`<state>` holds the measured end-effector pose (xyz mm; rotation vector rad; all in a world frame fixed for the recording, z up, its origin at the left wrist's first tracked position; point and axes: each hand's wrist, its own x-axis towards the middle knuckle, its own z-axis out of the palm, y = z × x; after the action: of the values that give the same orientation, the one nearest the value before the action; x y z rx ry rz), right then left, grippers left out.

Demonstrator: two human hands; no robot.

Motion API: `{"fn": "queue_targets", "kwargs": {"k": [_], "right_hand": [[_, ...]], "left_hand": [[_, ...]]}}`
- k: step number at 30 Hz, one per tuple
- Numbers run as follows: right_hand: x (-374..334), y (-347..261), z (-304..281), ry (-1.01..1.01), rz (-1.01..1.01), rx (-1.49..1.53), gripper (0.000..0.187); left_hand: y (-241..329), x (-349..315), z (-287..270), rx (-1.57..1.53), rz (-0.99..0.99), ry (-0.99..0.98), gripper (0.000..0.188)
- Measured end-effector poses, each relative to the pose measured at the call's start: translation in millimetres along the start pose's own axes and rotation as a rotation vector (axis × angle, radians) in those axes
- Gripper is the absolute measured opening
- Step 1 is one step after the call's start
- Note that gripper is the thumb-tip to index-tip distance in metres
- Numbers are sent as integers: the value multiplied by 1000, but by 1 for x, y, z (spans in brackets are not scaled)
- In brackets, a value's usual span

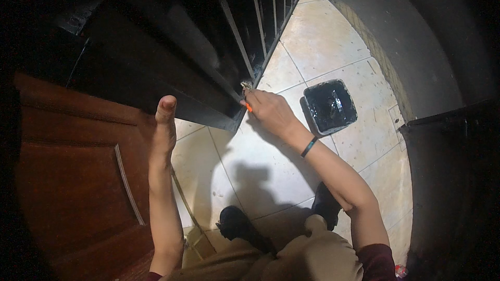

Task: The person paints a black metal gate using a brush and a small container of black paint, applying paint to the vertical bars and the bottom frame.

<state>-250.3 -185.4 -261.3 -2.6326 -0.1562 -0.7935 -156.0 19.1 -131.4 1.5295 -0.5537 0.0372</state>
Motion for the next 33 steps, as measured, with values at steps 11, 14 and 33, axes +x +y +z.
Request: {"fn": "queue_targets", "kwargs": {"k": [11,14,33], "right_hand": [[-42,1,16,534,1127,928,39],[-27,15,43,481,1150,1021,41],[11,10,-33,568,832,1482,48]], "left_hand": [[-15,2,-13,88,-7,39,76],[-47,2,-28,204,-20,130,88],[-48,13,-51,210,-106,187,100]]}}
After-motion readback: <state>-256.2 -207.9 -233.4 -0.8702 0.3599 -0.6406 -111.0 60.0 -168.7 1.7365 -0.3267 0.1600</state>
